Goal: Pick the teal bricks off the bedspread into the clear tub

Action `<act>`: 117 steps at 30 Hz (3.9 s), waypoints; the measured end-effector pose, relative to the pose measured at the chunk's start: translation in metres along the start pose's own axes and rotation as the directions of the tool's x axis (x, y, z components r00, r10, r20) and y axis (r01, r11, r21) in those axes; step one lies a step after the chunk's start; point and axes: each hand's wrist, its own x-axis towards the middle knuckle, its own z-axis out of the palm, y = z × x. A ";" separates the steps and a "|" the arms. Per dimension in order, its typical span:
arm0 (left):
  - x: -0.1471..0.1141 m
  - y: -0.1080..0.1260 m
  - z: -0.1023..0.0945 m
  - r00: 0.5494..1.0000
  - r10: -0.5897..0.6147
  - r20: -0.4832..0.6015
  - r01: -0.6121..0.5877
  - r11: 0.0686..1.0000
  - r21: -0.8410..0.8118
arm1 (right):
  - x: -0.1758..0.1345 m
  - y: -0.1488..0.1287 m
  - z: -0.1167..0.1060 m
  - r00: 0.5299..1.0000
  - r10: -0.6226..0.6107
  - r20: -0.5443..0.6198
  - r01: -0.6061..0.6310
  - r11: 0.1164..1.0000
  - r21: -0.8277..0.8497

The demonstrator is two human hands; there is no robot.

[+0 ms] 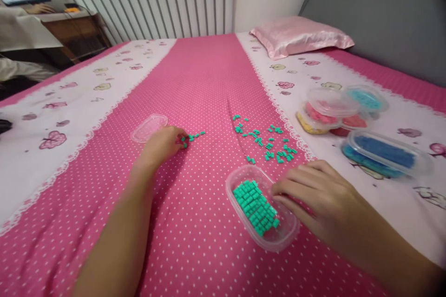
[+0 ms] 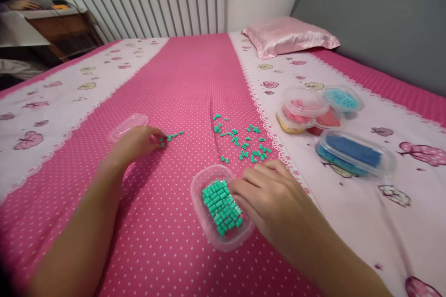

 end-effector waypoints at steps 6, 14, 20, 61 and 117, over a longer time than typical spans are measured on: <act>-0.003 0.006 -0.003 1.000 -0.023 -0.010 0.023 1.000 -0.020 | 0.003 0.003 -0.002 0.996 0.085 0.027 -0.086 0.995 0.054; -0.015 0.028 -0.030 0.994 -0.016 -0.104 0.001 0.989 -0.149 | 0.006 0.000 -0.005 0.970 0.221 -0.098 -0.214 0.974 0.075; -0.041 0.112 -0.028 0.872 0.433 -0.229 -0.458 0.555 -0.695 | 0.018 -0.022 -0.004 0.934 0.288 -0.212 -0.224 0.933 0.281; -0.032 0.096 -0.021 0.768 0.518 -0.376 -0.640 0.609 -0.468 | 0.022 -0.025 0.019 0.969 0.197 0.149 -0.147 0.944 -0.297; -0.032 0.094 -0.020 0.804 0.496 -0.329 -0.595 0.676 -0.435 | 0.026 -0.026 0.021 0.950 0.261 0.171 -0.187 0.916 -0.356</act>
